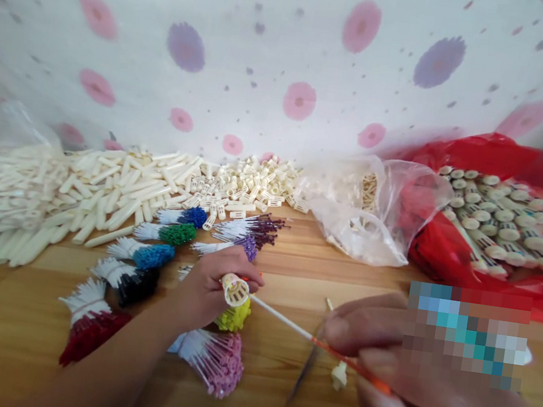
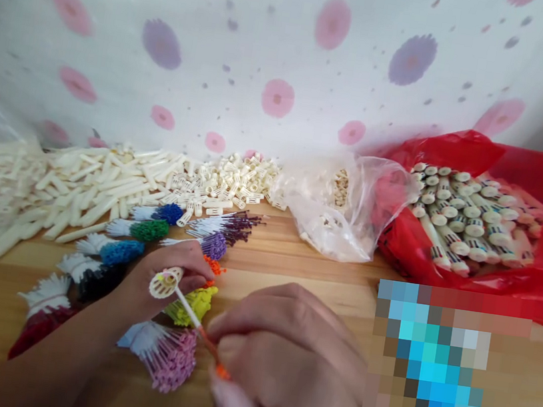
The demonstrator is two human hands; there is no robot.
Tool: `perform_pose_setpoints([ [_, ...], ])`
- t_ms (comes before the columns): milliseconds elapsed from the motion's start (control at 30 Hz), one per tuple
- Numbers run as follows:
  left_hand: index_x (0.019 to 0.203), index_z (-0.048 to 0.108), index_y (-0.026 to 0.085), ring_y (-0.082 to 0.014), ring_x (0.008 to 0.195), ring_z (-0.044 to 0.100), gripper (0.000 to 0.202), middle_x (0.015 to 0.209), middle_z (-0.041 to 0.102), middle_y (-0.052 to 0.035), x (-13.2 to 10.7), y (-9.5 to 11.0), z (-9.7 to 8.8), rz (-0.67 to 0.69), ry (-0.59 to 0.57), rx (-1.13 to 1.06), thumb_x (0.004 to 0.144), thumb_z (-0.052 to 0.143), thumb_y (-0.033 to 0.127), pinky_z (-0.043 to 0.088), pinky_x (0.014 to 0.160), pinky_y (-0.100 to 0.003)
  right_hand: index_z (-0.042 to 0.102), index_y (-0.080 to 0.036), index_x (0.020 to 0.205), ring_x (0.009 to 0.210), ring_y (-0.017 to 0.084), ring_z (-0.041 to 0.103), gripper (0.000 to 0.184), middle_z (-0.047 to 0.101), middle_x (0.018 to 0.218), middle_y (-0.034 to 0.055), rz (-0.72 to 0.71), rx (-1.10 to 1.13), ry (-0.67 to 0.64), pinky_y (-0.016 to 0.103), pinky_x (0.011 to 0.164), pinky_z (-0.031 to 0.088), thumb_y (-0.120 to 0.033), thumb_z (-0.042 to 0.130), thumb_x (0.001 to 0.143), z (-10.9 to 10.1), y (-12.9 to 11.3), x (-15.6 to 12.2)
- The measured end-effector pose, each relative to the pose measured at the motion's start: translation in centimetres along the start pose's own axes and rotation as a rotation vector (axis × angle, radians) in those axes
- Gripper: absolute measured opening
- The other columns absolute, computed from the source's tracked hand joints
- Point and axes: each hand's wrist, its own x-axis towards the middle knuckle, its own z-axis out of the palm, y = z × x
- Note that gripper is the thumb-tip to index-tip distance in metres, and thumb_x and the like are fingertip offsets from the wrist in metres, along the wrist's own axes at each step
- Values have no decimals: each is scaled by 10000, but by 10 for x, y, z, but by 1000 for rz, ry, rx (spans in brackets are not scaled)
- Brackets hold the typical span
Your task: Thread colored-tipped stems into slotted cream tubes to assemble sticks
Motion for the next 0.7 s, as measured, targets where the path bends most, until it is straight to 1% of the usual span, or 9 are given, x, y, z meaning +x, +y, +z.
perform_pose_setpoints([
  [67, 777, 708, 168, -132, 637, 537, 120, 685, 598, -29, 0, 0, 2, 5, -12, 9, 812, 607, 223, 418, 605, -254, 611, -287, 960, 667, 194, 675, 298, 698, 755, 33, 4, -36, 70, 303, 529, 577, -76, 643, 752, 12, -5, 9],
  [100, 778, 706, 170, -133, 643, 539, 126, 694, 600, -31, 1, 0, 3, 4, -13, 15, 814, 604, 234, 422, 609, -255, 618, -292, 939, 649, 195, 676, 304, 702, 748, 29, 28, -55, 88, 296, 503, 573, -64, 651, 741, 17, -8, 12],
  [200, 782, 696, 177, -137, 655, 538, 153, 709, 598, -32, 1, -2, 5, 2, -14, 38, 824, 586, 275, 432, 617, -257, 624, -288, 893, 639, 197, 675, 258, 704, 753, 25, 86, -96, 86, 292, 482, 571, -83, 662, 740, 23, -16, 14],
  [267, 793, 692, 181, -137, 666, 540, 153, 717, 595, -29, 0, -4, 6, 16, -25, 55, 829, 576, 274, 437, 630, -257, 619, -275, 892, 652, 187, 676, 242, 705, 766, 23, 79, -117, 66, 282, 525, 585, -87, 662, 746, 23, -17, 14],
  [367, 824, 694, 186, -131, 675, 542, 152, 736, 581, -24, -1, -5, 6, 32, -43, 60, 841, 556, 248, 436, 637, -254, 613, -245, 906, 667, 162, 677, 238, 706, 781, 30, 2, -112, -42, 245, 588, 591, -76, 662, 745, 21, -10, 15],
  [433, 829, 694, 189, -127, 674, 539, 162, 739, 572, -22, -1, -4, 6, 33, -60, 71, 849, 543, 244, 431, 632, -250, 605, -231, 907, 687, 150, 673, 215, 700, 790, 37, -37, -92, -87, 234, 613, 587, -78, 641, 761, 23, -3, 15],
  [567, 804, 679, 186, -137, 685, 546, 154, 742, 573, -28, 0, 0, 6, 67, -68, 119, 843, 551, 263, 430, 619, -251, 595, -230, 925, 719, 153, 645, 210, 677, 806, 39, -41, -83, -79, 275, 632, 570, -68, 576, 792, 34, 10, 10],
  [700, 852, 653, 191, -153, 705, 560, 124, 735, 592, -28, -2, -7, 6, 111, 29, 252, 845, 555, 267, 431, 640, -267, 610, -212, 870, 692, 162, 593, 156, 633, 784, 45, -2, -119, -48, 299, 588, 524, -83, 590, 784, 43, 17, 4],
])
